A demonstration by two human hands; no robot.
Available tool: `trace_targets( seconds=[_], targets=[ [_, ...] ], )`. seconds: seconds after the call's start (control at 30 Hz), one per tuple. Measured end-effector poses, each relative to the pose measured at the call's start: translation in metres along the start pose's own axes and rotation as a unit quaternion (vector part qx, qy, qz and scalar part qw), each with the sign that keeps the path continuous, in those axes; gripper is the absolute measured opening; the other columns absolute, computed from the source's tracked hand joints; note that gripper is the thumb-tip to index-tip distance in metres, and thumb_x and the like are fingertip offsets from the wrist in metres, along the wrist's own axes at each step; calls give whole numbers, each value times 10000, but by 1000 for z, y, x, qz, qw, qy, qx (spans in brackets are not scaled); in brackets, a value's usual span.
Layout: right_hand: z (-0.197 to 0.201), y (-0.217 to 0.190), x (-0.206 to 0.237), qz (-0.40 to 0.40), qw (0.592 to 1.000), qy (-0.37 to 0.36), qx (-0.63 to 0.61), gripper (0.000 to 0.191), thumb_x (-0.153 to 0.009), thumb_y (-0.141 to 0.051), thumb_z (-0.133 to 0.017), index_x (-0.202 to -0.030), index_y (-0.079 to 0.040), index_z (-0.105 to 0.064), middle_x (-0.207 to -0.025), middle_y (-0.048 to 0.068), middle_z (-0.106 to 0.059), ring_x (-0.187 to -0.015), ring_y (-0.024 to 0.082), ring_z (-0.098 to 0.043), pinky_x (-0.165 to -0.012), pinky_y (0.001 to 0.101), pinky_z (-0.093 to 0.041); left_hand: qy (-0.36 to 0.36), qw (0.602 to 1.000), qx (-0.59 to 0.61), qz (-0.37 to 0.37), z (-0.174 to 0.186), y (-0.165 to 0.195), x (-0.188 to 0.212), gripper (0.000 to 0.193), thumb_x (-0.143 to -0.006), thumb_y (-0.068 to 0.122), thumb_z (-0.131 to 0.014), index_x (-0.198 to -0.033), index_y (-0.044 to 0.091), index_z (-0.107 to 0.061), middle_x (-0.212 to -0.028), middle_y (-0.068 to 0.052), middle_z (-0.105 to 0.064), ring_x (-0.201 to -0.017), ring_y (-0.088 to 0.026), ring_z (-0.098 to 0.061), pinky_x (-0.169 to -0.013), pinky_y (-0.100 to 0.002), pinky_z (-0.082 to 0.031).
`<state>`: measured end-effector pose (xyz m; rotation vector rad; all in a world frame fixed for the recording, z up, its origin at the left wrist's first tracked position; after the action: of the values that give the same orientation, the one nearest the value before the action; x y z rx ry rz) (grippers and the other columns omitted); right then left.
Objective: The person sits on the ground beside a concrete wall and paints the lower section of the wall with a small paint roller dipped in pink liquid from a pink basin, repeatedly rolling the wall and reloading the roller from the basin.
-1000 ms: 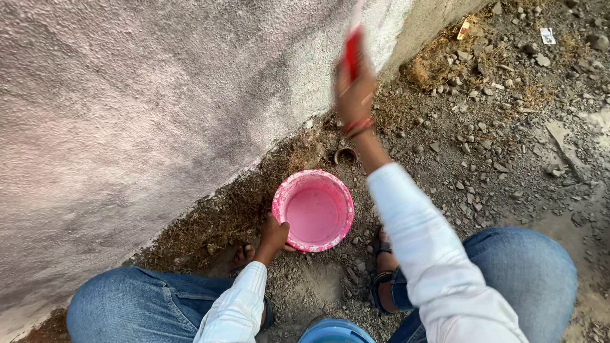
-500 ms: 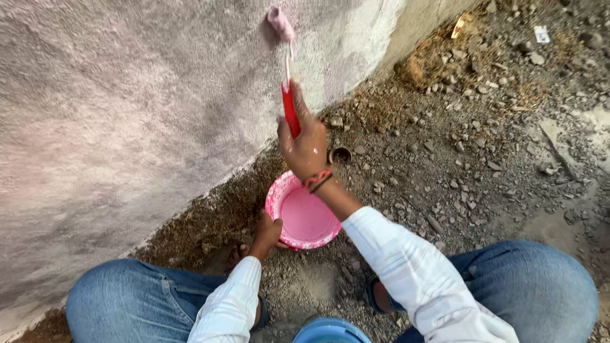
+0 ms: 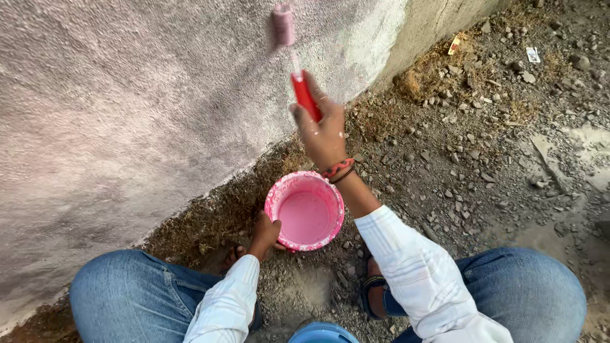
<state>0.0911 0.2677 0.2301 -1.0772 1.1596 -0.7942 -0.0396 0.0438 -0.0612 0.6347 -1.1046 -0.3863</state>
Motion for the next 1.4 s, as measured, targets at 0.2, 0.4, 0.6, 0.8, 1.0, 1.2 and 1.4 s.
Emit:
trace_targets(
  seconds=[0.2,0.4,0.6,0.8,1.0,1.2,1.4],
  targets=[
    [41,43,-40,-154,975,118,-107,470,-940,-177,-676,-1396,-90,-605,-813,32,-710,-542,58,-570,-430,209,-472,-22,999,-19,24,-1,-1,8,676,-971,85,-480,-1534,-5,-118,-1323,-351,-522,-907,-480,-746,-595,-431,-614],
    [124,83,-108,-209,946,121,-214,566,-886,-124,-667,-1432,-186,-532,-594,-21,-550,-389,51,-416,-318,216,-355,-18,1000,3,-2,-2,-8,4,676,-952,53,-505,-1502,-9,-116,-1357,-320,-478,-969,-468,-712,-576,-462,-612],
    [115,85,-83,-208,944,126,-223,533,-959,-121,-711,-1475,-114,-576,-863,-2,-735,-509,40,-526,-404,186,-414,-14,1000,20,-16,-1,-11,-10,687,-945,74,-513,-1509,-7,-129,-1373,-325,-469,-980,-450,-713,-572,-460,-624],
    [89,105,-74,-107,975,132,-140,550,-897,-134,-692,-1431,-153,-561,-798,21,-709,-477,36,-507,-385,178,-432,1,1000,-10,-4,-2,-11,-18,707,-942,97,-517,-1518,-4,-120,-1262,-309,-561,-941,-426,-723,-574,-468,-620],
    [181,130,-167,-114,972,146,-146,400,-985,-109,-730,-1354,9,-632,-828,42,-691,-554,48,-533,-444,193,-434,7,1000,-24,-15,-3,-10,-14,727,-939,107,-530,-1509,-6,-94,-1140,-305,-623,-864,-403,-740,-573,-466,-619],
    [184,121,-152,-86,993,70,-49,460,-972,-139,-691,-1414,-64,-587,-756,23,-644,-499,28,-499,-406,174,-426,26,998,-47,15,-1,-5,-8,730,-955,108,-513,-1523,-6,-70,-1162,-327,-637,-824,-384,-753,-570,-433,-619],
    [92,123,-79,10,996,92,-17,584,-950,-79,-663,-1506,-113,-486,-876,26,-675,-580,-1,-524,-478,144,-451,24,999,-48,2,0,0,-5,712,-954,126,-514,-1509,-14,-91,-1166,-333,-631,-781,-394,-762,-549,-421,-617]
  ],
)
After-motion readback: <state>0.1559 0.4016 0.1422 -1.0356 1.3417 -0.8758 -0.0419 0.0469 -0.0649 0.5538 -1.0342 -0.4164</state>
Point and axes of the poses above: each hand's wrist, its own x-axis away from the middle knuckle, its own z-axis out of the back of the hand, y = z × x, the point moved 8 cm from there along -x, towards the middle knuckle
